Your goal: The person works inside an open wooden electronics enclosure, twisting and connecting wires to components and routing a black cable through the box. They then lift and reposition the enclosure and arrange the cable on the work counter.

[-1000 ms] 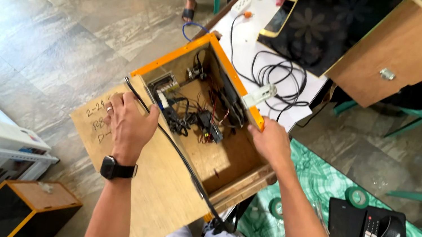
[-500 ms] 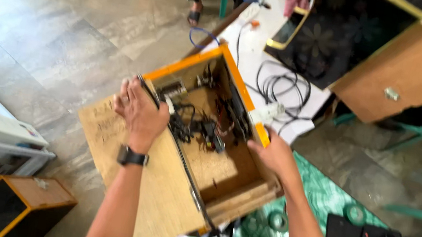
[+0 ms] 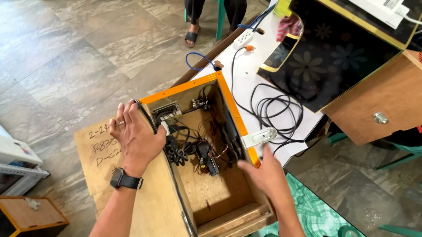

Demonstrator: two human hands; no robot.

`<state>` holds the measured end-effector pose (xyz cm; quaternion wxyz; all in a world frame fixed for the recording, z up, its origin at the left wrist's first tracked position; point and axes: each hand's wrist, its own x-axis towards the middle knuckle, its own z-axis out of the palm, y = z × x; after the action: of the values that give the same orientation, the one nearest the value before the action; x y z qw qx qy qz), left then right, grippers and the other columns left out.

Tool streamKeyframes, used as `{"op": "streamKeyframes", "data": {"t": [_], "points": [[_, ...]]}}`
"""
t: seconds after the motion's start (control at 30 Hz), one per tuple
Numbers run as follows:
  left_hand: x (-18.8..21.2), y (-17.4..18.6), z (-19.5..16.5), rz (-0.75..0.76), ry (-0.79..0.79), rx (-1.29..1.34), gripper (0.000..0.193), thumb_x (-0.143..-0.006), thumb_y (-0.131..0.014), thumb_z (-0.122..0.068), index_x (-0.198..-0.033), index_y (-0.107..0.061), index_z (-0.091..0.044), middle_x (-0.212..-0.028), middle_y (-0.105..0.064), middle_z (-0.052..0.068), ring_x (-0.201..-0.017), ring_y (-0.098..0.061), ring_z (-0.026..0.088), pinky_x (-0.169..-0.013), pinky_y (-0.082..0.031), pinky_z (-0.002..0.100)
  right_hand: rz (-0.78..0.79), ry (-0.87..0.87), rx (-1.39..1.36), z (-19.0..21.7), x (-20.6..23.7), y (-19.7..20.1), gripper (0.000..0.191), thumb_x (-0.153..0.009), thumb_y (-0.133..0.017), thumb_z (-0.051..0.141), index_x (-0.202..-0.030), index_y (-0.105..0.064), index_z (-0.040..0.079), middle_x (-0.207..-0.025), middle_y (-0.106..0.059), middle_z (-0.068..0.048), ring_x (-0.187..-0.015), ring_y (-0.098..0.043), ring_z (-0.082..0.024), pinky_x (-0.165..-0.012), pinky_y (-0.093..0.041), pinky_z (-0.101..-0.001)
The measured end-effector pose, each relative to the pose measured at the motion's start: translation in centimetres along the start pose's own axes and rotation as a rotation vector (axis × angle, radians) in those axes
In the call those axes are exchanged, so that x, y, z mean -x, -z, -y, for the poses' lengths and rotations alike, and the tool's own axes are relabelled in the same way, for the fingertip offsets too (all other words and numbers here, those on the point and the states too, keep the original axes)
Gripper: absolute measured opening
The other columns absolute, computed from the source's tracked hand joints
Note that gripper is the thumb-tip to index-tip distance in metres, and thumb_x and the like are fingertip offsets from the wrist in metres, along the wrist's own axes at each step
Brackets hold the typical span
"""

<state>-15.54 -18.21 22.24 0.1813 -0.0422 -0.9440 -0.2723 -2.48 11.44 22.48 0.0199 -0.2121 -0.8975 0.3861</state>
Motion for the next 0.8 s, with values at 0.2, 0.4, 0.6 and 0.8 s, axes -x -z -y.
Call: {"op": "streamKeyframes", "data": {"t": [0.2,0.4,0.6,0.8], "points": [[-0.3,0.0,-0.1,0.04,0.01,-0.037,0.086,-0.069,-0.075,-0.02,-0.141,-0.035,0.004,-0.154,-0.04,0.019,-0.153,-0.023,0.037,-0.117,-0.01,0.061,-0.569,0.395,0.212,3.0,-1.3,0.5,0.082,-0.078,-0.087,0.033,-0.136,-0.044,-0.005,-0.143,-0.05,-0.031,-0.133,-0.048,-0.047,-0.111,-0.037,-0.0503],[-0.2,0.0,0.1,0.054,0.016,-0.028,0.085,-0.068,-0.074,-0.018,-0.141,-0.035,0.003,-0.154,-0.039,0.018,-0.152,-0.023,0.037,-0.116,-0.011,0.062,-0.129,0.425,0.374,4.5,-6.3,-0.8,0.092,-0.078,-0.085,0.046,-0.139,-0.042,-0.007,-0.138,-0.054,-0.028,-0.123,-0.055,-0.043,-0.104,-0.041,-0.05],[0.0,0.4,0.2,0.044,-0.022,-0.081,0.087,-0.071,-0.076,-0.022,-0.145,-0.038,0.002,-0.154,-0.039,0.018,-0.151,-0.024,0.037,-0.118,-0.011,0.06,0.183,0.071,0.603,6.8,-7.5,-1.7,0.099,-0.074,-0.081,0.063,-0.139,-0.048,-0.004,-0.098,-0.072,-0.019,-0.101,-0.07,-0.037,-0.094,-0.05,-0.0466],[-1.3,0.0,0.0,0.15,0.092,-0.056,0.087,-0.066,-0.074,-0.021,-0.142,-0.038,0.0,-0.149,-0.038,0.018,-0.149,-0.023,0.038,-0.119,-0.009,0.06,0.029,0.103,0.617,7.7,-7.1,-2.9,0.068,-0.08,-0.075,0.06,-0.12,-0.066,0.007,-0.088,-0.075,-0.015,-0.09,-0.072,-0.034,-0.09,-0.049,-0.0491]]}}
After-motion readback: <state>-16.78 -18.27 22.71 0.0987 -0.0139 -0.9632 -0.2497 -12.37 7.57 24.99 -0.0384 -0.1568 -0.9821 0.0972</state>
